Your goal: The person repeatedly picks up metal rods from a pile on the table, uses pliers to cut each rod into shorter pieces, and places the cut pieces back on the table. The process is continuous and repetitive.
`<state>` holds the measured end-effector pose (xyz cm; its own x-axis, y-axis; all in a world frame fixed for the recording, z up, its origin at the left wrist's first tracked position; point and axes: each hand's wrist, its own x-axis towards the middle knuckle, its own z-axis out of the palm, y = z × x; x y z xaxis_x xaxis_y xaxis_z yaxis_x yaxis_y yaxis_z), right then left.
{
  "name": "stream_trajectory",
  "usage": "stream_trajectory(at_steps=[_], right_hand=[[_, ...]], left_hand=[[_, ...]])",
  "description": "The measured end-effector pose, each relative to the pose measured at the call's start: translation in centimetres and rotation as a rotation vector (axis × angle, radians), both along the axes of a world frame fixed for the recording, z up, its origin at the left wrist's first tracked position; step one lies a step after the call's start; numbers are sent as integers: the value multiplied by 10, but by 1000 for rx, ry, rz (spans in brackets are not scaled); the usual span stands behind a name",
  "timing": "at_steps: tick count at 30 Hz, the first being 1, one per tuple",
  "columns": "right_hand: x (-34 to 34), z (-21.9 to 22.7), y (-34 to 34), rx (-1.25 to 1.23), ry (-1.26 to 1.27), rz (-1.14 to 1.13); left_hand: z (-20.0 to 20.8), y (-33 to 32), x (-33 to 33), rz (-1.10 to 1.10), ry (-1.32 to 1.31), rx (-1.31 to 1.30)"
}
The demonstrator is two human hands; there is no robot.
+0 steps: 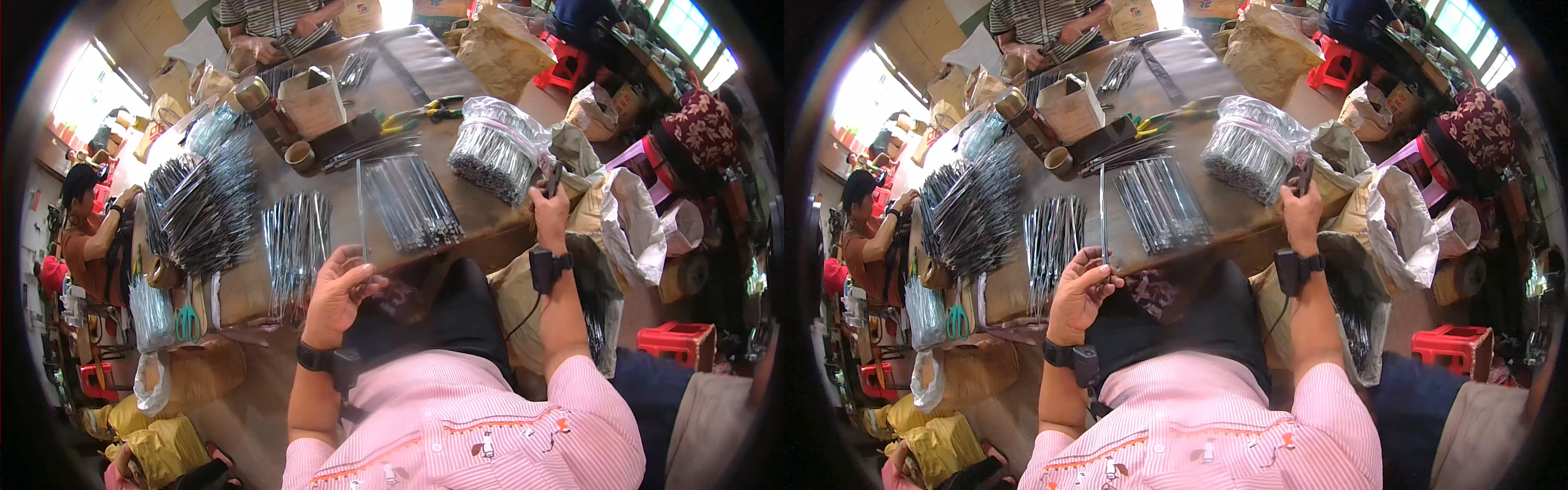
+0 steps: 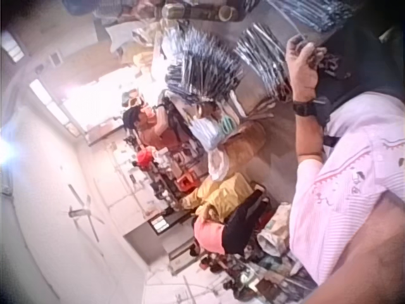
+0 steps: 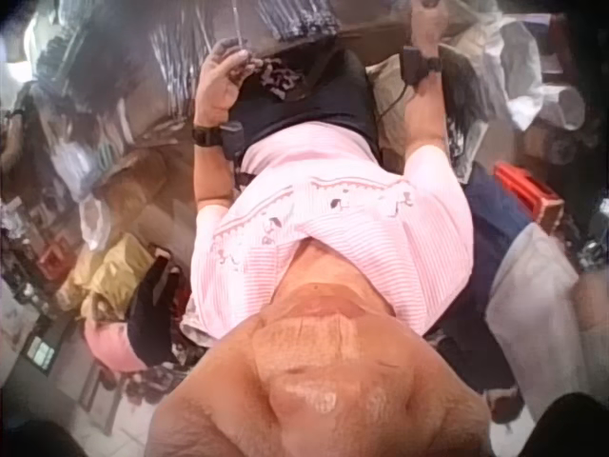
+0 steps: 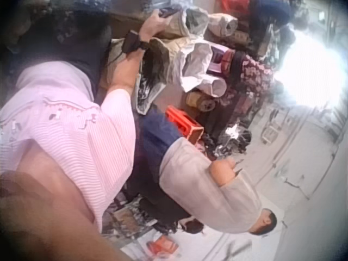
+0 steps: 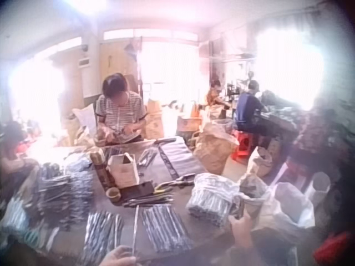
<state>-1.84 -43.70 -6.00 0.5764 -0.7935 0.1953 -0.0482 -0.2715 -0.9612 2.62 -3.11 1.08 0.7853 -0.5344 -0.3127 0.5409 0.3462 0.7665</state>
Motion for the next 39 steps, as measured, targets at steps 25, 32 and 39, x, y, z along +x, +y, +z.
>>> stream_trajectory(at_steps=[25,32,39], right_hand=[[17,15,-38,1311,-354,450],[-4,23,0,1113,-198,535],[-36,59,104,805,-110,631]], left_hand=[[-11,25,-10,-20,33,23],[-17,29,-15,3,21,55],[-18,7,-21,-83,-41,83]])
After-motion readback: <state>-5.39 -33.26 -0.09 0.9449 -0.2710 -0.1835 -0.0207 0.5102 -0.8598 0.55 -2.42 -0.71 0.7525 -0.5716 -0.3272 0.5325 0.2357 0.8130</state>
